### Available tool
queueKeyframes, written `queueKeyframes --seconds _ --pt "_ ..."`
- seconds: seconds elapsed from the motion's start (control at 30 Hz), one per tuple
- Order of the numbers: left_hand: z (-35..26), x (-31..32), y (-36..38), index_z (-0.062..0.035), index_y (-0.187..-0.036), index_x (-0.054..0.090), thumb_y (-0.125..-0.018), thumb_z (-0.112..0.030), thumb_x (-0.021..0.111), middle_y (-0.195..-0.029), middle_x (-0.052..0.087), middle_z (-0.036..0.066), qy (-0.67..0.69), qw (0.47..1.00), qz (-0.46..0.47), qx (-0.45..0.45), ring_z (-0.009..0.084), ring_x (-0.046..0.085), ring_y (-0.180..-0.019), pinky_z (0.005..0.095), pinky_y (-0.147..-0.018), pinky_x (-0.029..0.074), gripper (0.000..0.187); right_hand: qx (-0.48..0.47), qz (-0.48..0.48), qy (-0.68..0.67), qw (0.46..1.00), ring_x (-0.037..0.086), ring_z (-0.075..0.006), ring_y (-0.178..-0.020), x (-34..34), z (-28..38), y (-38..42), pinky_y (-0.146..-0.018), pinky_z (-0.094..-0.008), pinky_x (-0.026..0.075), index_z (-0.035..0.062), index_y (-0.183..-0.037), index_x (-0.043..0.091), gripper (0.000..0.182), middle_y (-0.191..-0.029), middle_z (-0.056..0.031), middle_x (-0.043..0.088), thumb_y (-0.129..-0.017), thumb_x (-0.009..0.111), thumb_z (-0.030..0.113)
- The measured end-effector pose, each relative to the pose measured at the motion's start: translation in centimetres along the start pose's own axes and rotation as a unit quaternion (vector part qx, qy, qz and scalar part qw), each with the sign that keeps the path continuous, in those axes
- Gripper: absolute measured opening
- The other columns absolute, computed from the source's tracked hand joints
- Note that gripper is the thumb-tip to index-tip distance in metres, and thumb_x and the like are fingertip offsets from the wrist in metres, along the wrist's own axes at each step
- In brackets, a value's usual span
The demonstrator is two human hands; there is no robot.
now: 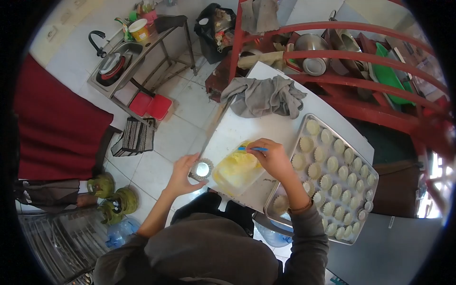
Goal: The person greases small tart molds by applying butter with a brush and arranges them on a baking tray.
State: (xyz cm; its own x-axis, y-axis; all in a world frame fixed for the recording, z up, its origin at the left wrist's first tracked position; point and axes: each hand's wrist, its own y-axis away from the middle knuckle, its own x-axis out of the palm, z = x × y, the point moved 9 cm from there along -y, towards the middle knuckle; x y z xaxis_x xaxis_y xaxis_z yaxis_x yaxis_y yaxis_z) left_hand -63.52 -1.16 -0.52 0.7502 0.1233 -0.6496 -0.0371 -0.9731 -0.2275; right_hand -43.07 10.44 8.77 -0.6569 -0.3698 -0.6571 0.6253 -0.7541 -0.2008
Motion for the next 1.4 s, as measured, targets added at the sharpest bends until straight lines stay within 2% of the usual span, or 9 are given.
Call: queueKeyframes --seconds 0.23,0.37,0.43,0.57,0.7,1.0,1.17,1.37,1.4 --pt "1.6 1.2 1.3 -0.0072 -0.123 0.051 -0.058 -0.030 0.083 -0.115 0.053 0.011 0.027 0.998 -0.058 -0.025 0.0284 0.048 -0.108 0.0391 -0.093 0.033 0.076 0.086 -0.095 0.061 0.990 0.064 -0.0227 -0.064 0.5 -3.4 0.4 -0.059 -0.0304 0.050 0.0002 -0.086 0.066 0.008 -0.080 -0.0110 0.066 -0.081 0.066 0.007" --pt "2.6 1.0 1.6 -0.0073 -0.117 0.053 -0.058 -0.029 0.084 -0.112 0.054 0.011 0.053 0.995 -0.079 -0.042 0.0283 0.048 -0.107 0.0389 -0.092 0.033 0.070 0.265 -0.178 -0.102 0.942 0.067 -0.0162 -0.071 -0.1 -10.0 1.9 -0.060 -0.0260 0.054 -0.0082 -0.089 0.061 0.019 -0.079 -0.0141 0.066 -0.087 0.062 0.011" --pt "2.2 0.7 1.3 -0.0070 -0.114 0.054 -0.057 -0.027 0.084 -0.110 0.055 0.011 0.033 0.996 -0.083 -0.028 0.0285 0.050 -0.105 0.0383 -0.090 0.035 0.067 0.286 -0.210 -0.222 0.908 0.066 -0.0180 -0.071 -0.2 -12.1 2.9 -0.061 -0.0274 0.056 -0.0091 -0.092 0.060 0.021 -0.080 -0.0142 0.065 -0.088 0.061 0.012" --pt "0.8 -0.2 0.9 -0.0061 -0.109 0.054 -0.056 -0.020 0.084 -0.103 0.056 0.012 0.009 0.995 -0.096 0.007 0.0289 0.054 -0.098 0.0370 -0.085 0.041 0.062 0.307 -0.248 -0.329 0.858 0.066 -0.0203 -0.072 -0.9 -14.0 4.5 -0.064 -0.0301 0.058 -0.0097 -0.095 0.058 0.023 -0.081 -0.0142 0.063 -0.089 0.060 0.012" --pt "1.0 -1.1 0.6 -0.0053 -0.108 0.054 -0.057 -0.015 0.080 -0.100 0.055 0.012 0.061 0.992 -0.107 -0.011 0.0268 0.054 -0.097 0.0352 -0.083 0.042 0.058 0.254 -0.290 -0.311 0.869 0.065 -0.0194 -0.072 -3.0 -12.0 5.1 -0.066 -0.0297 0.058 -0.0099 -0.094 0.058 0.022 -0.081 -0.0137 0.063 -0.089 0.060 0.012" --pt "-1.4 -0.5 -2.3 -0.0052 -0.117 0.047 -0.060 -0.003 0.077 -0.114 0.042 0.008 0.250 0.966 -0.062 0.016 0.0188 0.048 -0.103 0.0307 -0.088 0.041 0.064 0.307 -0.358 -0.382 0.795 0.064 -0.0203 -0.070 -4.7 -13.6 8.7 -0.068 -0.0302 0.057 -0.0085 -0.099 0.055 0.023 -0.082 -0.0129 0.062 -0.090 0.058 0.013" --pt "-4.2 0.0 -3.8 -0.0063 -0.119 0.046 -0.060 -0.004 0.077 -0.114 0.042 0.008 0.258 0.965 -0.029 0.044 0.0179 0.048 -0.103 0.0294 -0.086 0.042 0.067 0.295 -0.374 -0.416 0.775 0.064 -0.0207 -0.070 -5.7 -11.5 9.4 -0.068 -0.0294 0.056 -0.0079 -0.099 0.055 0.023 -0.082 -0.0128 0.062 -0.091 0.056 0.014" --pt "-9.1 0.1 -5.3 -0.0068 -0.115 0.050 -0.058 -0.008 0.079 -0.110 0.047 0.009 0.245 0.964 -0.018 0.105 0.0174 0.051 -0.097 0.0283 -0.080 0.043 0.064 0.136 -0.352 -0.329 0.865 0.065 -0.0210 -0.072 -5.2 1.8 8.5 -0.064 -0.0296 0.054 -0.0039 -0.098 0.059 0.015 -0.082 -0.0125 0.064 -0.087 0.060 0.007" --pt "-9.7 0.1 -5.5 -0.0067 -0.114 0.051 -0.058 -0.008 0.079 -0.109 0.048 0.009 0.251 0.960 -0.024 0.124 0.0176 0.052 -0.095 0.0283 -0.079 0.044 0.063 0.101 -0.328 -0.211 0.916 0.065 -0.0219 -0.072 -4.8 4.0 8.2 -0.064 -0.0304 0.054 -0.0033 -0.097 0.059 0.014 -0.081 -0.0128 0.063 -0.085 0.062 0.004"
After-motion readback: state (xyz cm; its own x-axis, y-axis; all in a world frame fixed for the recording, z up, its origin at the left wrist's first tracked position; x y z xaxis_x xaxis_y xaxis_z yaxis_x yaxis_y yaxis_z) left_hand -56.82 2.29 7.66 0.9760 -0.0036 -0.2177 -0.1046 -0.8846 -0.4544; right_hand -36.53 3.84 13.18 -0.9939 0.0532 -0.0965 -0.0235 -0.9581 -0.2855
